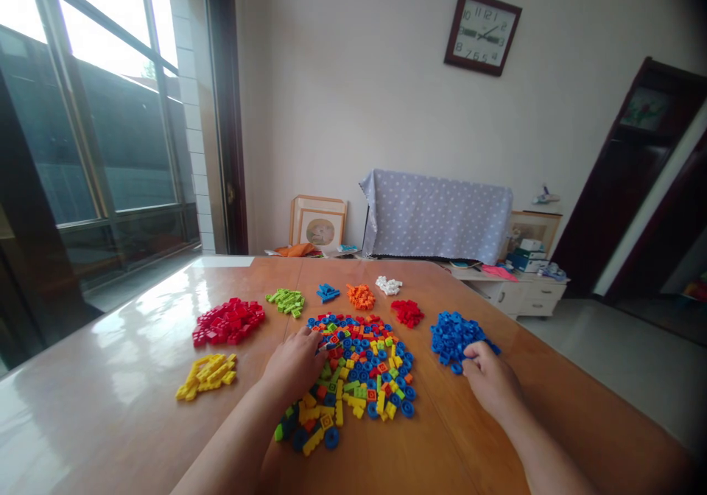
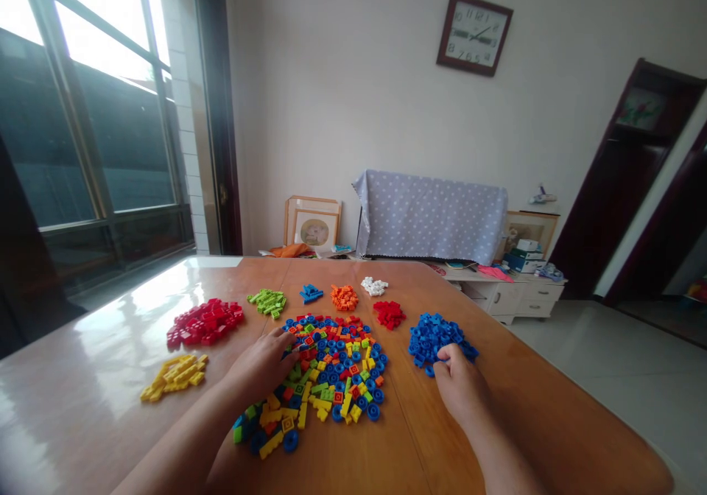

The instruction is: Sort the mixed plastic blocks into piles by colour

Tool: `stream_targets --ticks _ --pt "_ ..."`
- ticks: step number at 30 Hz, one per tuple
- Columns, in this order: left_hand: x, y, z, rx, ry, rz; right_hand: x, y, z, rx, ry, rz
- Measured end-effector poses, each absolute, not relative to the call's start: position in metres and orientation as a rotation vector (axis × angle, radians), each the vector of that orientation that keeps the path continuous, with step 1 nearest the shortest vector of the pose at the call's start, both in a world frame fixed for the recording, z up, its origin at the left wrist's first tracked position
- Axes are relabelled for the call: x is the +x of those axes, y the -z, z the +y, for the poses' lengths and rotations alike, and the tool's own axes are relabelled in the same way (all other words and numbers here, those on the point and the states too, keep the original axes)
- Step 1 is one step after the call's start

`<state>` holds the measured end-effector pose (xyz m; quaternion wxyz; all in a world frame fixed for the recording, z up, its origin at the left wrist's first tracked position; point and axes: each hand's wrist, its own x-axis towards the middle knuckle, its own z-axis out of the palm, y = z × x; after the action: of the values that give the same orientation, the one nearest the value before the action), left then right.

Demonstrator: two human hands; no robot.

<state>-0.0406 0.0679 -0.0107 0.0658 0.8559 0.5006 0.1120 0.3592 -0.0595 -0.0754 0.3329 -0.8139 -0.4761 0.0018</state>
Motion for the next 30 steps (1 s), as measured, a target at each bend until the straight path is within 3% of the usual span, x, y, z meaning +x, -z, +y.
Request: stream_targets --ticks 16,30 --pt "-0.043 0.007 0.067 2.545 -0.319 1.559 0.337 0.069 -0.055 -1.903 -0.098 -1.312" --pt "-0.047 0.011 0.070 2.492 -0.348 1.552 0.233 0.022 -0.032 -1.815 -0.413 -1.779"
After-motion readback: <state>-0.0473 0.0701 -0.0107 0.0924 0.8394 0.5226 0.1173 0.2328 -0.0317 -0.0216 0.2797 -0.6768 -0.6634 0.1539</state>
